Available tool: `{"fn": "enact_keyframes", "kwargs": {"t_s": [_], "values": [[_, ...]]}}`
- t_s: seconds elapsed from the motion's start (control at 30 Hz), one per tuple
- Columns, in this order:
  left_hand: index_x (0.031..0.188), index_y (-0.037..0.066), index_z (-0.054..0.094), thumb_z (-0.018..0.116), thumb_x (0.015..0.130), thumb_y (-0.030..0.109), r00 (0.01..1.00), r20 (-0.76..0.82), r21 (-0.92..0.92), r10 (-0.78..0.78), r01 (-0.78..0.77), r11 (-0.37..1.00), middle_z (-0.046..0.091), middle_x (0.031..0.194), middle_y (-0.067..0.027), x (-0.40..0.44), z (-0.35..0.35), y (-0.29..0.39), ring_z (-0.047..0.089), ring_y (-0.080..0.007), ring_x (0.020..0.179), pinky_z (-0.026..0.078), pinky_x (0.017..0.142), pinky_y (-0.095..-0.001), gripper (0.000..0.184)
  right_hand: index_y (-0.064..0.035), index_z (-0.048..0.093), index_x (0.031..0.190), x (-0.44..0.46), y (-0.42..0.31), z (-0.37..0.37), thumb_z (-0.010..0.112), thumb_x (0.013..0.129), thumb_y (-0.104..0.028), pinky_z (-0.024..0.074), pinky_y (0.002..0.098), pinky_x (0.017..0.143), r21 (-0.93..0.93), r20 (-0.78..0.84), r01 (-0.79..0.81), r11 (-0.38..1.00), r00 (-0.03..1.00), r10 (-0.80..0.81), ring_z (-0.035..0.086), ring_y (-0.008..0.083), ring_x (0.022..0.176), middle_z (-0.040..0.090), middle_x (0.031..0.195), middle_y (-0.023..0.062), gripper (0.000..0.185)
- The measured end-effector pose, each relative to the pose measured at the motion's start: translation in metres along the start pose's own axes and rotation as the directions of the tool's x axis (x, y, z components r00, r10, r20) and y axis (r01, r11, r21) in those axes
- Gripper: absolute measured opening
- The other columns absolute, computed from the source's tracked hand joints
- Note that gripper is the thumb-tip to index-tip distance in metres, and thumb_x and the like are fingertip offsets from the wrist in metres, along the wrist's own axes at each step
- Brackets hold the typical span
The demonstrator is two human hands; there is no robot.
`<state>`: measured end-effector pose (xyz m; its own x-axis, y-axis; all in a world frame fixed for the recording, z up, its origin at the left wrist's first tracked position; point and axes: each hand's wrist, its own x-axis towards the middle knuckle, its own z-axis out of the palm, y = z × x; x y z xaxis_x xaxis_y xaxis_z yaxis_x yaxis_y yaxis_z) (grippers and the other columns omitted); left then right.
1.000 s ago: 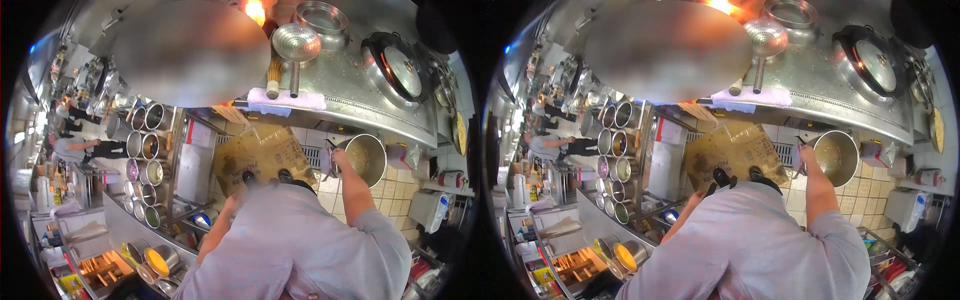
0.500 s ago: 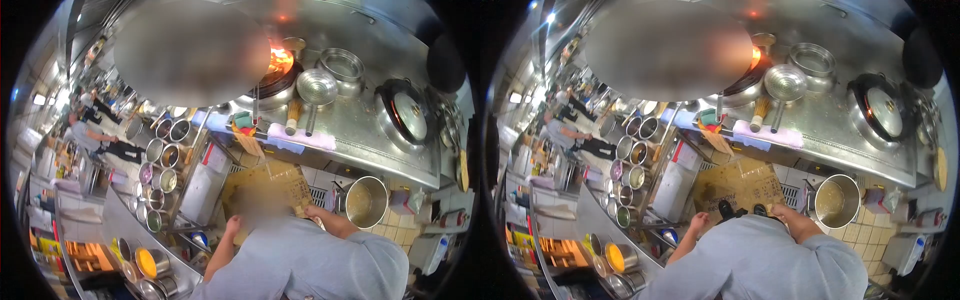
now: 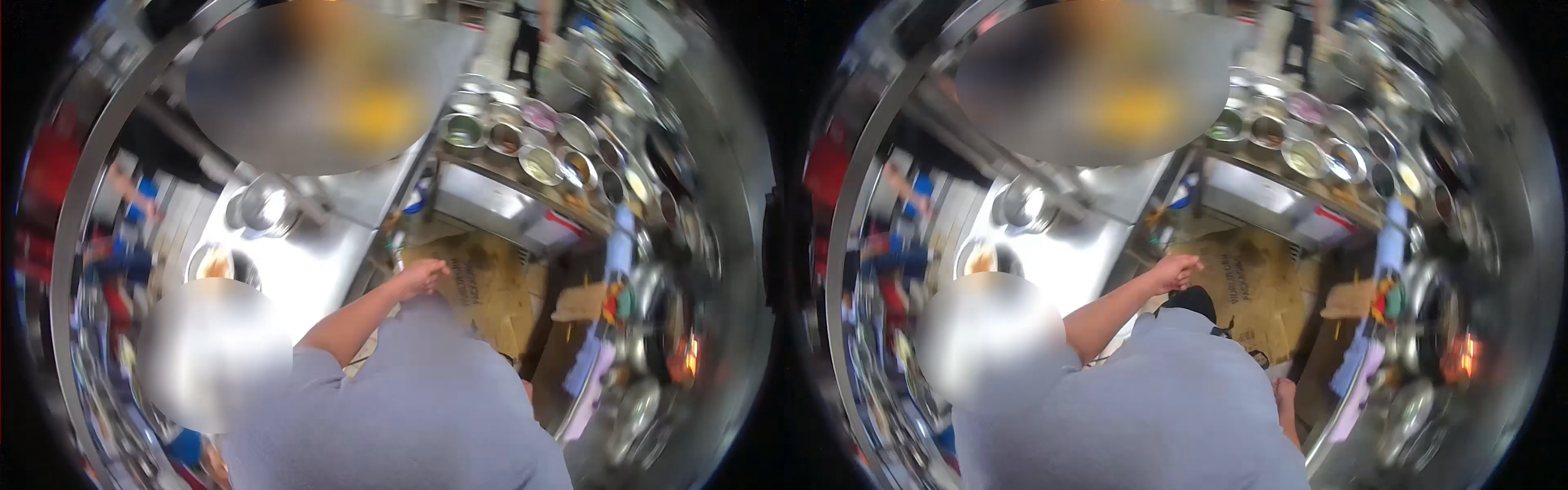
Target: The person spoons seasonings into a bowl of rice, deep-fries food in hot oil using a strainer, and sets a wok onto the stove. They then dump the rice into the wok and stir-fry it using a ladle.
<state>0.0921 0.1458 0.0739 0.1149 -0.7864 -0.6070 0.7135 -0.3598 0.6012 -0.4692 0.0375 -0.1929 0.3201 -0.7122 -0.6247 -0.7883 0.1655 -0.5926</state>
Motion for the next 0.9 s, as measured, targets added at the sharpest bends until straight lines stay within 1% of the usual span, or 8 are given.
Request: {"fn": "enact_keyframes", "kwargs": {"t_s": [0.2,0.37,0.4,0.43,0.47,0.7,0.73,0.9], "values": [[0.106,0.014,0.058,0.053,0.092,0.025,0.869,-0.434,-0.483,0.236,-0.446,0.753,0.045,0.065,0.0030,-0.092,-0.036,0.012,0.039,-0.0103,0.049,0.038,0.055,-0.0290,0.018,-0.0074,0.062,0.085,0.065,-0.120,-0.013,0.048,0.092,-0.020,0.0433,0.0321,0.046,0.039,0.190,-0.097,0.995,0.978,0.088,0.056,0.0163,0.059,0.059,0.070,0.0050,0.020],[0.122,0.016,0.048,0.053,0.091,0.031,0.349,-0.885,-0.267,0.307,-0.923,0.278,0.054,0.083,-0.0062,-0.175,-0.148,-0.018,0.053,-0.0178,0.065,0.047,0.061,-0.0324,0.036,-0.0078,0.062,0.085,0.130,-0.247,0.009,0.050,0.092,-0.022,0.0441,0.0308,0.048,0.415,0.269,-0.125,0.901,0.963,0.009,0.056,0.0159,0.059,0.057,0.069,0.0039,0.020],[0.117,0.015,0.048,0.054,0.089,0.035,0.613,-0.713,-0.654,0.339,-0.757,-0.006,0.057,0.089,-0.0080,-0.211,-0.184,-0.013,0.056,-0.0188,0.067,0.048,0.060,-0.0299,0.035,-0.0079,0.061,0.085,0.133,-0.284,0.020,0.050,0.092,-0.022,0.0443,0.0305,0.049,0.532,0.300,-0.140,0.835,0.953,-0.031,0.056,0.0159,0.059,0.057,0.069,0.0037,0.020],[0.103,0.008,0.054,0.051,0.092,0.038,0.200,-0.956,-0.193,0.215,-0.980,0.052,0.059,0.087,-0.0085,-0.219,-0.204,-0.010,0.055,-0.0165,0.068,0.048,0.061,-0.0289,0.032,-0.0064,0.061,0.087,0.137,-0.326,0.018,0.051,0.093,-0.024,0.0445,0.0307,0.049,0.247,0.337,0.113,0.962,0.921,-0.195,0.056,0.0162,0.058,0.058,0.070,0.0042,0.021],[0.097,0.006,0.054,0.050,0.092,0.042,0.222,-0.967,-0.234,0.125,-0.968,-0.089,0.060,0.079,-0.0082,-0.247,-0.207,0.014,0.056,-0.0183,0.068,0.049,0.062,-0.0295,0.036,-0.0050,0.060,0.089,0.122,-0.372,0.009,0.052,0.093,-0.025,0.0447,0.0309,0.049,-0.054,0.406,0.367,0.929,0.858,-0.315,0.056,0.0165,0.056,0.058,0.070,0.0048,0.022],[0.100,-0.006,0.058,0.045,0.087,0.011,0.097,-0.988,-0.103,0.123,-0.994,-0.041,0.060,0.084,-0.0185,-0.273,-0.355,-0.052,0.059,-0.0284,0.074,0.055,0.066,-0.0365,0.025,-0.0016,0.064,0.095,0.153,-0.489,0.067,0.051,0.087,-0.029,0.0506,0.0412,0.065,-0.449,0.468,0.683,0.576,0.729,-0.499,0.065,0.0294,0.064,0.065,0.076,0.0190,0.032],[0.105,-0.007,0.056,0.044,0.088,0.010,0.112,-0.983,-0.114,0.149,-0.993,-0.006,0.059,0.089,-0.0192,-0.270,-0.330,-0.057,0.058,-0.0284,0.078,0.055,0.067,-0.0353,0.027,-0.0024,0.063,0.104,0.140,-0.517,0.070,0.054,0.086,-0.032,0.0474,0.0464,0.085,-0.442,0.470,0.641,0.628,0.761,-0.447,0.059,0.0421,0.096,0.064,0.100,0.0227,0.036],[0.128,0.002,0.048,0.050,0.085,0.008,0.240,-0.944,-0.206,0.227,-0.965,0.164,0.057,0.121,-0.0174,-0.248,-0.169,-0.084,0.058,-0.0309,0.107,0.056,0.074,-0.0325,0.044,-0.0051,0.064,0.105,0.162,-0.603,0.036,0.051,0.093,-0.026,0.0479,0.0277,0.062,0.136,0.425,0.523,0.841,0.736,-0.526,0.062,0.0122,0.072,0.065,0.086,0.0032,0.026]]}}
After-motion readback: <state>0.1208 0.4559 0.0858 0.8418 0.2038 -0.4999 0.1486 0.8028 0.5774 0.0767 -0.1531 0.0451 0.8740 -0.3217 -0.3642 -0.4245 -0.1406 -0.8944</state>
